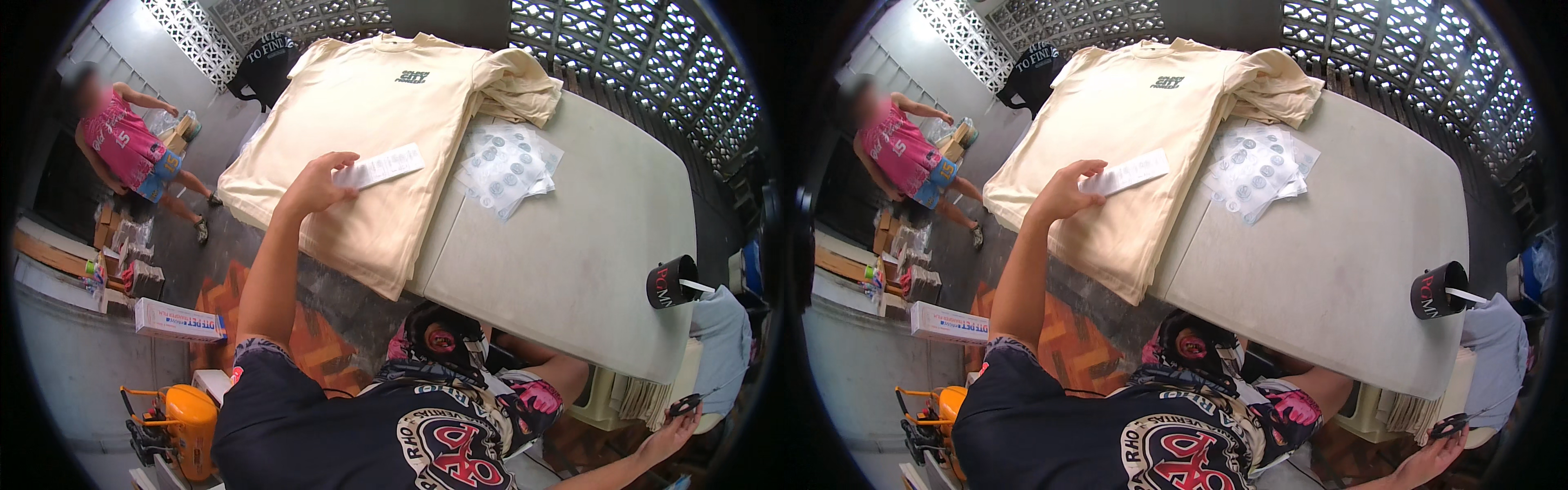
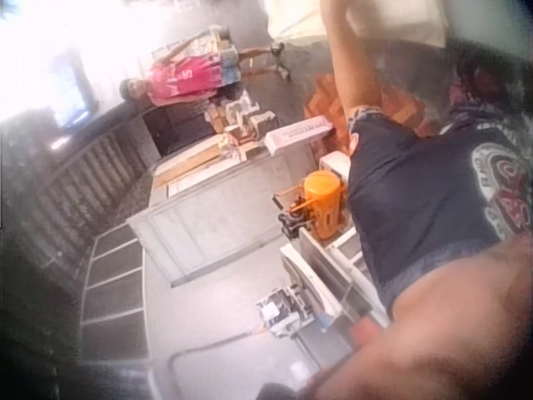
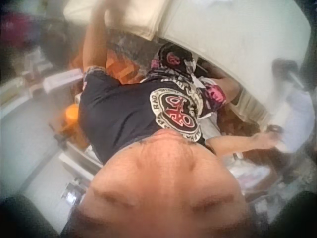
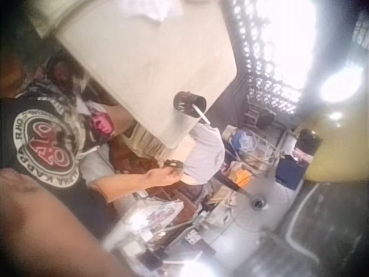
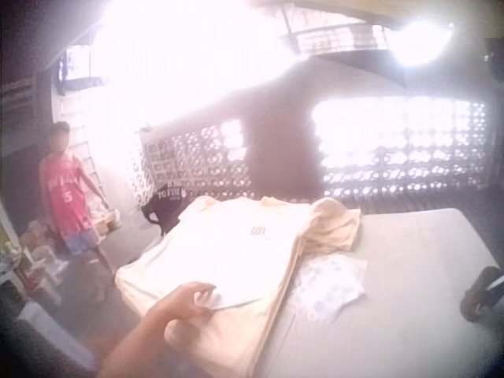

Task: The person writes on a small white label with a pen, then cuts the label with scissors. They place the label on a beige t-shirt and handle a plastic sheet with printed circles. The person continues to write on another label and cuts it.

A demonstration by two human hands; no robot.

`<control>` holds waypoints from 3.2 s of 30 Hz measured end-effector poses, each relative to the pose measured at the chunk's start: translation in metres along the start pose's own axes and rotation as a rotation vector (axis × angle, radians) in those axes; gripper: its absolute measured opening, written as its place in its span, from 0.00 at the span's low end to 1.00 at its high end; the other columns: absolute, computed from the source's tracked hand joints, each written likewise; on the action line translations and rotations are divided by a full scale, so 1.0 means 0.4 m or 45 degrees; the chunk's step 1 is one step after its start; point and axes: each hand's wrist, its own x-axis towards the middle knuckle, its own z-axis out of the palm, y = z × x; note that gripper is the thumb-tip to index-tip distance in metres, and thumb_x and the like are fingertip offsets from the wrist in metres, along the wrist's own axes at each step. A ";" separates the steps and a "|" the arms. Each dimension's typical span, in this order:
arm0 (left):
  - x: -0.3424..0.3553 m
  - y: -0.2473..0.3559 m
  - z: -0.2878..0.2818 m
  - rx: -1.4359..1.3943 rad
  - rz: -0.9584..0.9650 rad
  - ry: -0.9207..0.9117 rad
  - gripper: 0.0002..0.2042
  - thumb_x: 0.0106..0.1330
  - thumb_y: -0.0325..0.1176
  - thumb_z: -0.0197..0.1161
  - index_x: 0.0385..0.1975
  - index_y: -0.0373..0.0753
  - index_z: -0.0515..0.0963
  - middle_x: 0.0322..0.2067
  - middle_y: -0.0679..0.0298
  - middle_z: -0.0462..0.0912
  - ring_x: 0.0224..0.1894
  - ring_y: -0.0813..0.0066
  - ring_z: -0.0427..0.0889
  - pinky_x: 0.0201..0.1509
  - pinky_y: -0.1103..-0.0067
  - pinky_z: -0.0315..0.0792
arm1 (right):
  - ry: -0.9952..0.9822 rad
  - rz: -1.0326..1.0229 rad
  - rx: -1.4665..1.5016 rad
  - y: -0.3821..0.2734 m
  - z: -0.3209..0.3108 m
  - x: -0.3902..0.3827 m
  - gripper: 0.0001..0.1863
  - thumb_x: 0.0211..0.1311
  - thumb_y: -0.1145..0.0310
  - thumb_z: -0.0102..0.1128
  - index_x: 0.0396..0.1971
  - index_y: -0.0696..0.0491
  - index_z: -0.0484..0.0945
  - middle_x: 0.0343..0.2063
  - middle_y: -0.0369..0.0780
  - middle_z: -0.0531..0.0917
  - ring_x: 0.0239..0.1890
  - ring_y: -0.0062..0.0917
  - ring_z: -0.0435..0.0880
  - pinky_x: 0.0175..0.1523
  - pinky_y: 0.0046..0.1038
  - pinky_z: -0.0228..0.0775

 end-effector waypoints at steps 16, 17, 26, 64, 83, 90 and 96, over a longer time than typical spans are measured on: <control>0.011 0.041 0.005 0.243 0.259 0.102 0.29 0.50 0.32 0.77 0.56 0.37 0.78 0.51 0.54 0.82 0.55 0.54 0.79 0.61 0.68 0.73 | -1.036 0.161 0.627 -0.089 0.577 -0.245 0.33 0.65 0.63 0.67 0.65 0.59 0.63 0.44 0.39 0.78 0.41 0.22 0.78 0.43 0.24 0.71; 0.007 0.044 0.001 0.197 0.236 0.083 0.29 0.51 0.31 0.77 0.56 0.37 0.78 0.52 0.54 0.82 0.56 0.54 0.79 0.61 0.68 0.72 | -1.031 0.164 0.594 -0.087 0.593 -0.255 0.34 0.65 0.63 0.67 0.65 0.59 0.63 0.44 0.38 0.77 0.41 0.22 0.78 0.43 0.23 0.71; -0.013 0.057 -0.040 -0.065 0.195 0.287 0.27 0.55 0.27 0.74 0.57 0.38 0.77 0.50 0.54 0.80 0.50 0.59 0.81 0.57 0.71 0.75 | -1.064 0.234 0.628 -0.088 0.597 -0.253 0.32 0.68 0.65 0.65 0.65 0.61 0.61 0.43 0.38 0.77 0.42 0.22 0.78 0.45 0.23 0.71; -0.051 0.353 0.156 0.402 0.585 -0.138 0.27 0.53 0.36 0.76 0.55 0.38 0.78 0.53 0.54 0.79 0.58 0.52 0.76 0.66 0.63 0.66 | -1.021 0.210 0.640 -0.070 0.581 -0.252 0.29 0.66 0.75 0.64 0.64 0.62 0.63 0.44 0.40 0.78 0.43 0.22 0.80 0.51 0.24 0.74; -0.044 0.337 0.173 0.456 0.661 -0.021 0.32 0.48 0.35 0.77 0.57 0.40 0.77 0.52 0.56 0.81 0.57 0.54 0.77 0.63 0.65 0.69 | -1.019 0.193 0.678 -0.056 0.571 -0.246 0.32 0.66 0.76 0.64 0.66 0.62 0.62 0.49 0.45 0.80 0.47 0.27 0.82 0.56 0.29 0.74; -0.039 0.339 0.165 0.448 0.708 0.025 0.31 0.50 0.35 0.77 0.57 0.40 0.78 0.52 0.55 0.81 0.56 0.55 0.77 0.64 0.65 0.67 | -1.022 0.199 0.694 -0.053 0.565 -0.247 0.32 0.66 0.75 0.64 0.67 0.63 0.62 0.48 0.45 0.80 0.46 0.26 0.82 0.56 0.28 0.73; -0.060 0.375 0.166 0.240 0.654 0.011 0.29 0.53 0.36 0.77 0.57 0.41 0.78 0.52 0.54 0.81 0.58 0.54 0.76 0.63 0.65 0.69 | -1.002 0.227 0.725 -0.062 0.567 -0.234 0.37 0.63 0.74 0.68 0.69 0.61 0.59 0.48 0.44 0.80 0.47 0.26 0.82 0.56 0.28 0.73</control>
